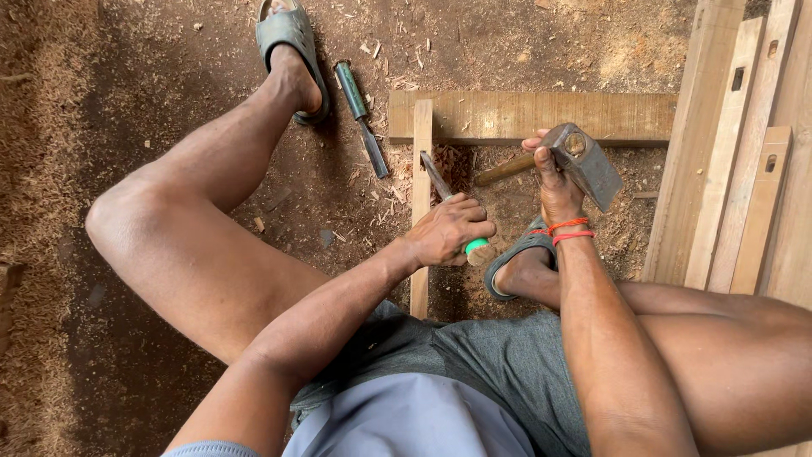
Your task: The person uses a chisel and an adze to carve out a rectangular mortise hole in a wooden beam while sitting on the floor.
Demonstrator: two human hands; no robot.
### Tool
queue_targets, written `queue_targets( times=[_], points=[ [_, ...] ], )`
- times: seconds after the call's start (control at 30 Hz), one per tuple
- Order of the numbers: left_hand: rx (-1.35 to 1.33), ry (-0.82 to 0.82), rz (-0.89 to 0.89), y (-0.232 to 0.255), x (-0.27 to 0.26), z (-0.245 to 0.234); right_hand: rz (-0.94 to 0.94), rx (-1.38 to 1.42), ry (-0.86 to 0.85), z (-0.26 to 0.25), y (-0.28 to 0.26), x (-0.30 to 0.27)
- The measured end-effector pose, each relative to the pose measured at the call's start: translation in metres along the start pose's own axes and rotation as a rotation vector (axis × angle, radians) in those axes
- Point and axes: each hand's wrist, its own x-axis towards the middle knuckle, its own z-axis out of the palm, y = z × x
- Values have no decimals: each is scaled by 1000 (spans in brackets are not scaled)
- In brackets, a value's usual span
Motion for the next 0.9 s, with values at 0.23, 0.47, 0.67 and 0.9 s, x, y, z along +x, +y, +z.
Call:
queue_targets(
  times=[0.23, 0.47, 0.67, 0.9],
  points=[
    [29, -36, -19, -4, 0, 6, 29, 3, -30, 1, 2, 2],
    [-21, -44, 10, -11, 4, 0, 18, -66, -36, 3, -6, 0],
    [-224, 200, -37, -47, 23, -30, -187, -216, -55, 17, -29, 7],
    [-548, 182, -137, -95, 32, -70, -677, -715, -281, 60, -123, 5]
  ],
)
